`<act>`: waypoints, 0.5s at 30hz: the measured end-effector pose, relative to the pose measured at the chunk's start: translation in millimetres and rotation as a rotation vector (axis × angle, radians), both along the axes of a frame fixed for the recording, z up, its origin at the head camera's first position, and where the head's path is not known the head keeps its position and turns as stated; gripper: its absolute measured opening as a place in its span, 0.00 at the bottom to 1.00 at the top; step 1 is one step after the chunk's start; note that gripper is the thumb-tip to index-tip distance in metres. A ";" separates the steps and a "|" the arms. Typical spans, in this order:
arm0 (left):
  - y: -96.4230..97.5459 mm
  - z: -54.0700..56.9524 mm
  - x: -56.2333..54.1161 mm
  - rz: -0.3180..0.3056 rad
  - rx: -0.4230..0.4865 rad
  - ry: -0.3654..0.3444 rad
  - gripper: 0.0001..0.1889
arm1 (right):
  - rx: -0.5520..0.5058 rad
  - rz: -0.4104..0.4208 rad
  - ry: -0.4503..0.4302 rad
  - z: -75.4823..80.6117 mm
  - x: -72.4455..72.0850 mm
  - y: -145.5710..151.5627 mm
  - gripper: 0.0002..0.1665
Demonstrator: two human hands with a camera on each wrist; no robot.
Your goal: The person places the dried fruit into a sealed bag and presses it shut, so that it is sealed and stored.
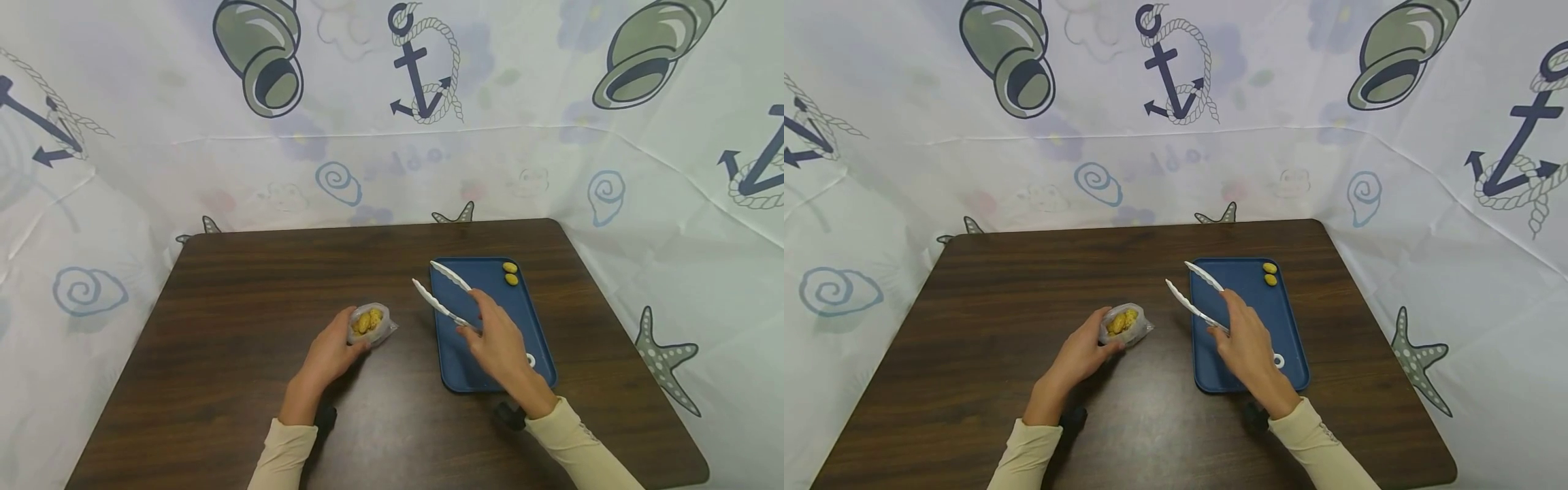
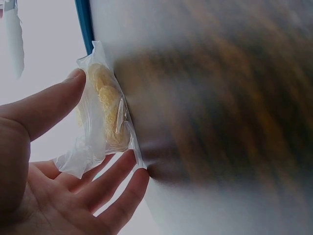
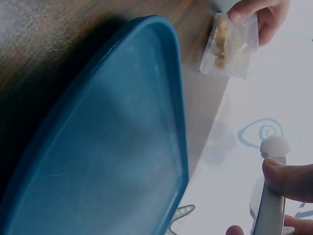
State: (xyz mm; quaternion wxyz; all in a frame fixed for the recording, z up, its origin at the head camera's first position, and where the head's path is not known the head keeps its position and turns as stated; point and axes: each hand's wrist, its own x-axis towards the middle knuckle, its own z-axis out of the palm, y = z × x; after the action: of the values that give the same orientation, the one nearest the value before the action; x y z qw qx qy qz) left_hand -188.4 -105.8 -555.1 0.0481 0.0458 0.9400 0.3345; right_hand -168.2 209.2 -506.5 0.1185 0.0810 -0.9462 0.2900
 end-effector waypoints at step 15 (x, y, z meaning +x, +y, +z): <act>0.3 -0.3 0.4 0.003 -0.006 0.012 0.41 | 0.000 -0.053 -0.019 -4.3 -0.7 11.0 0.41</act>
State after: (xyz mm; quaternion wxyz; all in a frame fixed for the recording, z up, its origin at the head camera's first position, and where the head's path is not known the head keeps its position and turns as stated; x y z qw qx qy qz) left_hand -188.0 -105.5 -555.4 0.0420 0.0465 0.9414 0.3313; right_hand -168.8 220.2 -510.8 0.1172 0.0530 -0.9491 0.2876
